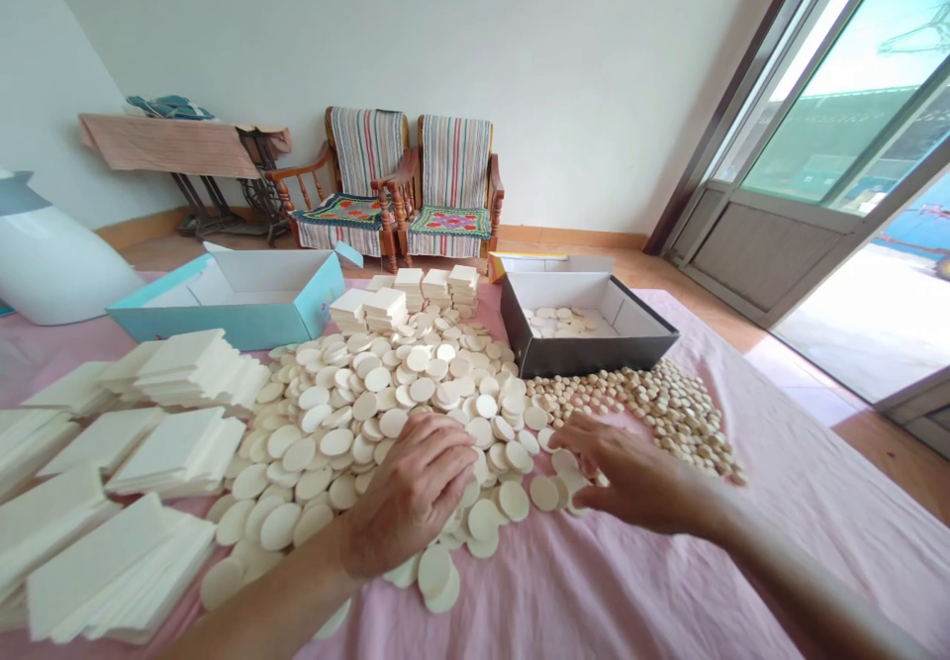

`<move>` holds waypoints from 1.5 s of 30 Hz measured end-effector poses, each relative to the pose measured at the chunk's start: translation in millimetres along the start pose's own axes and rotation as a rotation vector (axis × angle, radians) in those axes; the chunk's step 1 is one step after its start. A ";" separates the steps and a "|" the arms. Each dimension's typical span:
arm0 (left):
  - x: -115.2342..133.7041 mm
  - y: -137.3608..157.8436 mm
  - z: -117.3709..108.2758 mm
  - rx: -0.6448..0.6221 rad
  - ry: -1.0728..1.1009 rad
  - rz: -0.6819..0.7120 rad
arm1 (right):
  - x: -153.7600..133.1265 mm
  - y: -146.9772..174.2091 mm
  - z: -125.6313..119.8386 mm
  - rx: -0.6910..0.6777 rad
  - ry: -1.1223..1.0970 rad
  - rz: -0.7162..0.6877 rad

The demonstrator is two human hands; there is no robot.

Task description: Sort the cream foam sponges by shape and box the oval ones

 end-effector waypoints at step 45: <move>-10.5 -1.2 -27.1 0.126 -0.072 0.024 | 3.9 -49.1 19.7 0.359 -0.038 0.126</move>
Point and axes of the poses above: each hand's wrist, its own y-axis away from the middle knuckle, its own z-axis out of the palm, x = y × z, the point moved 3 cm from there along -y, towards the middle knuckle, and after that the axes turned 11 degrees about z, right-handed, at the moved point
